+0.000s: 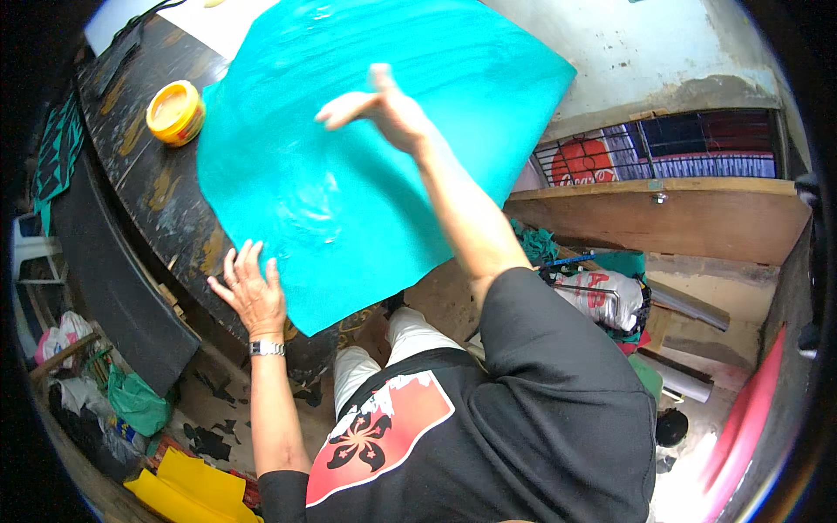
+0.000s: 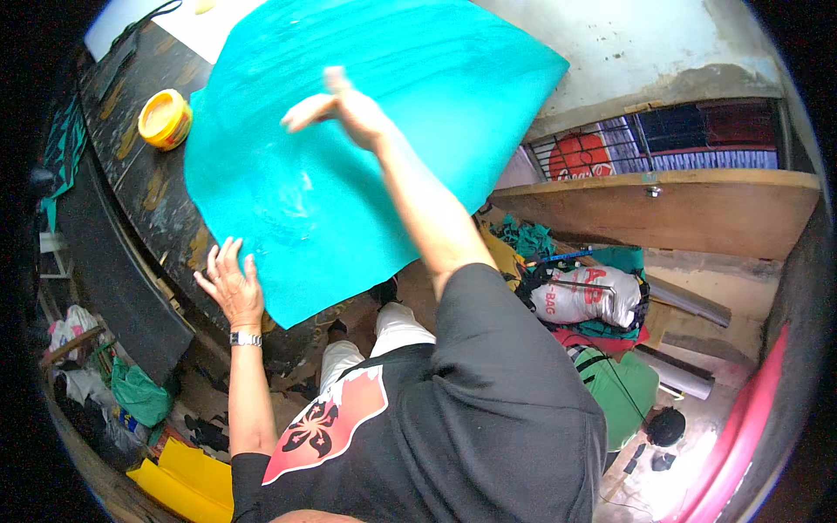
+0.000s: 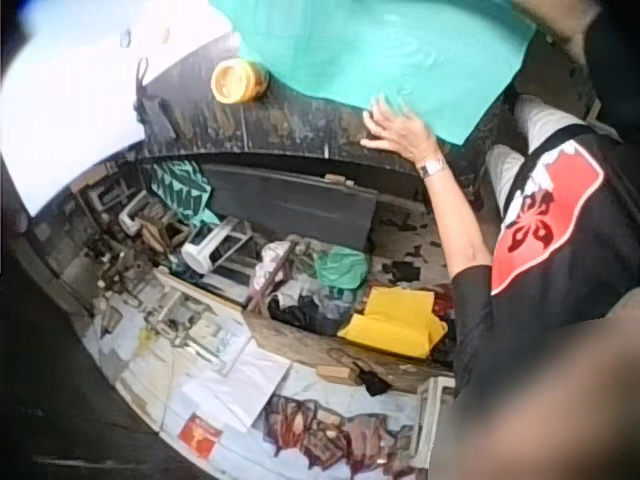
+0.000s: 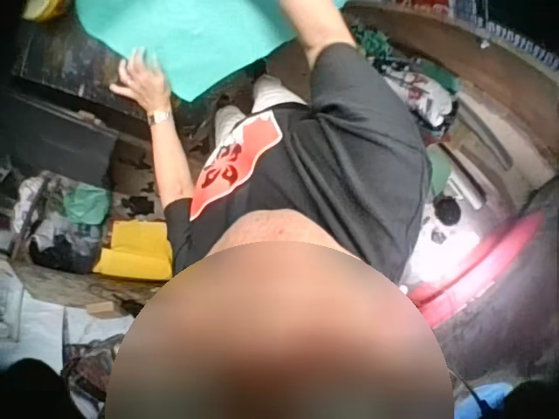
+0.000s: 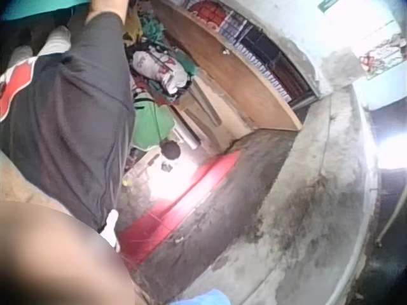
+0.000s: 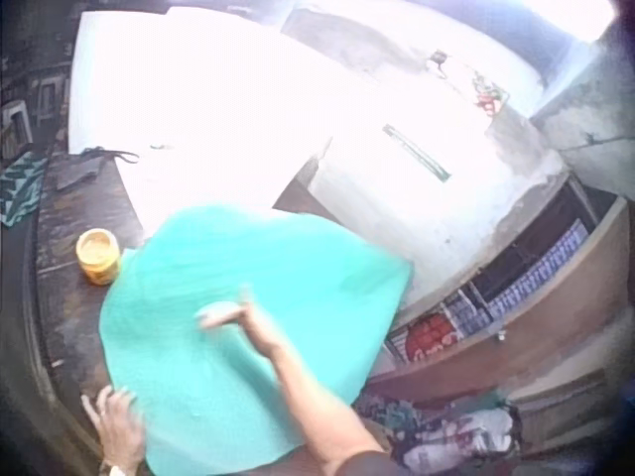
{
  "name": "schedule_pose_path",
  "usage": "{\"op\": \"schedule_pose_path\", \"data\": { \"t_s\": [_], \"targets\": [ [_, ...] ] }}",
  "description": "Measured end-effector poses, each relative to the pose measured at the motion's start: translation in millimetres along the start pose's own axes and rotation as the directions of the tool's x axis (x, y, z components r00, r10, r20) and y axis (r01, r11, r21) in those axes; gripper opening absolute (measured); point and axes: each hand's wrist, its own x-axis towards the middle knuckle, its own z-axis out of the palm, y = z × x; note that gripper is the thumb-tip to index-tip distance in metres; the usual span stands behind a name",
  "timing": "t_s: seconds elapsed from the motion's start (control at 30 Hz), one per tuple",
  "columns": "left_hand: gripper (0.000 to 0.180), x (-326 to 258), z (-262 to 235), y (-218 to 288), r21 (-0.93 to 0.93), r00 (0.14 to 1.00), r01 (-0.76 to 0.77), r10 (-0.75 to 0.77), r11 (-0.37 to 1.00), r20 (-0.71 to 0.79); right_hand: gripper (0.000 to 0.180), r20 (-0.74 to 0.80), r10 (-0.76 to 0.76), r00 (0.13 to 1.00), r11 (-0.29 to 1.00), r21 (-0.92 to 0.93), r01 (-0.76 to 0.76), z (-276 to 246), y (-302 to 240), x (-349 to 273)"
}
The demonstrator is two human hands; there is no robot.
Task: The person places a large teal fabric sheet on a work table, then repeatedly scoops a viscous substance from a yellow tub and spreads it across the fabric surface with their hands. They smooth and reposition the fabric multiple times while continuing to apply the substance.
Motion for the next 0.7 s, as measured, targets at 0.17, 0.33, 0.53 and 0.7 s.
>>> {"op": "schedule_pose_path", "data": {
  "t_s": [0.17,0.33,0.53,0.7],
  "targets": [
    [0.035,-2,3,-1,0.077,1.0,0.004,-0.006,0.997,0.023,0.085,-0.658,-0.051,0.751,0.635,-0.602,-0.484,-155,28,-133],
    [0.037,-2,5,-3,0.124,1.0,0.0,-0.004,0.992,0.03,0.093,-0.773,0.144,0.617,-0.038,-0.628,-0.778,-259,51,-178],
    [0.037,-2,4,-1,0.099,1.0,-0.001,0.0,0.995,0.01,0.098,-0.619,0.201,0.759,-0.094,-0.784,-0.614,-261,61,-145],
    [0.038,0,-1,0,0.04,0.999,-0.035,0.035,0.999,-0.008,0.1,-0.497,0.222,0.839,-0.01,-0.861,-0.508,-211,64,-113]
  ]
}}
